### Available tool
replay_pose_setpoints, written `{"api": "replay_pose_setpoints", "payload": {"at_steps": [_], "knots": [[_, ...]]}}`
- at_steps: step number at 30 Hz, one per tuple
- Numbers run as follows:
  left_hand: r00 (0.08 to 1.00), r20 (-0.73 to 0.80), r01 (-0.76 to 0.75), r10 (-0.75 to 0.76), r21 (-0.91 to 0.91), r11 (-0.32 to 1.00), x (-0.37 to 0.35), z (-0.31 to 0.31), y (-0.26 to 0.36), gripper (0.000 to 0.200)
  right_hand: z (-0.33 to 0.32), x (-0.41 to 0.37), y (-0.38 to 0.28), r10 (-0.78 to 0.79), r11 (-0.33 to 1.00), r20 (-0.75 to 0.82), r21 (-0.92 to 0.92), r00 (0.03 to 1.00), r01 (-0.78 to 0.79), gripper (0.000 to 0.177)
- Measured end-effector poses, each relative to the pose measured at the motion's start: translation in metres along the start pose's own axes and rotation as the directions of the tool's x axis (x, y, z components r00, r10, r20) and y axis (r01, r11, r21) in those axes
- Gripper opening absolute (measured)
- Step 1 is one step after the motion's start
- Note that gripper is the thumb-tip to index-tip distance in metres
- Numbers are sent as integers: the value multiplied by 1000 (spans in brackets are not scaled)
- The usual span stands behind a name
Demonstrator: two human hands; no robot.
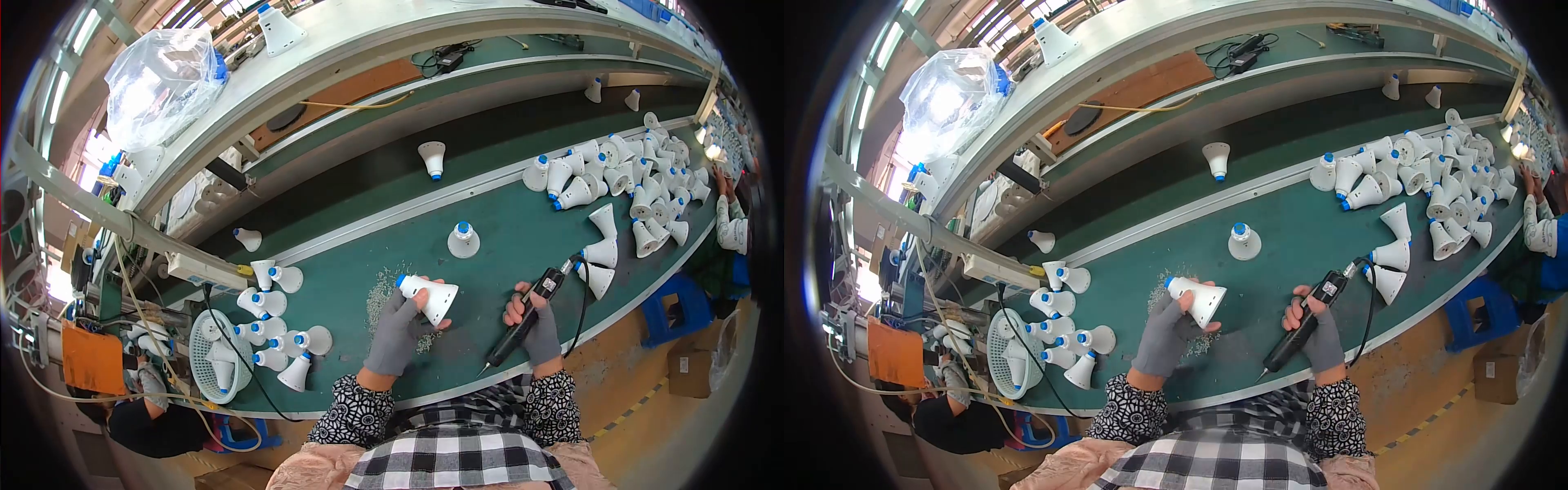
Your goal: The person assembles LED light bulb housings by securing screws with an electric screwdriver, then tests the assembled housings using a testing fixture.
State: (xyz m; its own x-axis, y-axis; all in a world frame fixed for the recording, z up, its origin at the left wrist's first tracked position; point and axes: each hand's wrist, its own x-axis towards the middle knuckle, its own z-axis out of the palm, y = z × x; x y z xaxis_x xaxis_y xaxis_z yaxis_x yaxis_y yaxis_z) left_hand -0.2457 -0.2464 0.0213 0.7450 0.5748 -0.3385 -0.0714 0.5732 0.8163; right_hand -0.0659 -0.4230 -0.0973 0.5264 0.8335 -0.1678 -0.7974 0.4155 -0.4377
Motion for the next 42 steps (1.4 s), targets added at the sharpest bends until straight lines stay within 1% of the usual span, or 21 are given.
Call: {"api": "replay_pose_setpoints", "payload": {"at_steps": [4, 7, 8, 10, 14, 20, 26, 32, 35, 38, 42], "knots": [[1000, -8, 26, -26, -12, 1000, -2, 3, 4, 42, -4, 2, 0, 11, 1000, 16, 27, 1000, -11, 34], [1000, -23, 20, -21, -12, 1000, -3, 4, 4, 42, 1, 1, 1, -6, 1000, -10, -29, 1000, 5, 37], [999, -31, 15, -16, -10, 1000, -3, 5, 4, 42, 0, 1, 1, 5, 1000, 12, -9, 1000, -4, 35], [1000, -5, 24, -24, -36, 999, 0, -2, 0, 40, -3, 2, 1, 22, 999, 55, 30, 998, -23, 31], [1000, -8, 23, -23, -56, 998, -1, -1, 1, 38, 2, 1, 0, 13, 1000, 41, -8, 999, -13, 31], [998, 32, 50, -49, -36, 998, 1, -2, 4, 37, 2, 1, 0, 20, 1000, 37, 6, 999, -21, 31], [998, -36, -50, 52, 51, 997, -1, 7, 4, 37, -2, 2, 1, 37, 999, 44, 31, 998, -39, 31], [1000, 4, -23, 23, 7, 1000, 0, 4, 5, 39, -2, 2, 0, 35, 999, 65, 32, 997, -37, 31], [1000, 4, -14, 14, 21, 1000, 0, 1, 4, 39, -3, 3, 0, 43, 998, 64, 41, 997, -46, 31], [999, -17, -40, 41, 58, 998, 0, 2, 4, 40, -2, 3, 0, 39, 998, 56, 38, 998, -41, 31], [999, -24, -39, 41, 49, 998, -1, 3, 5, 40, -2, 3, 0, 38, 998, 62, 40, 997, -40, 31]]}}
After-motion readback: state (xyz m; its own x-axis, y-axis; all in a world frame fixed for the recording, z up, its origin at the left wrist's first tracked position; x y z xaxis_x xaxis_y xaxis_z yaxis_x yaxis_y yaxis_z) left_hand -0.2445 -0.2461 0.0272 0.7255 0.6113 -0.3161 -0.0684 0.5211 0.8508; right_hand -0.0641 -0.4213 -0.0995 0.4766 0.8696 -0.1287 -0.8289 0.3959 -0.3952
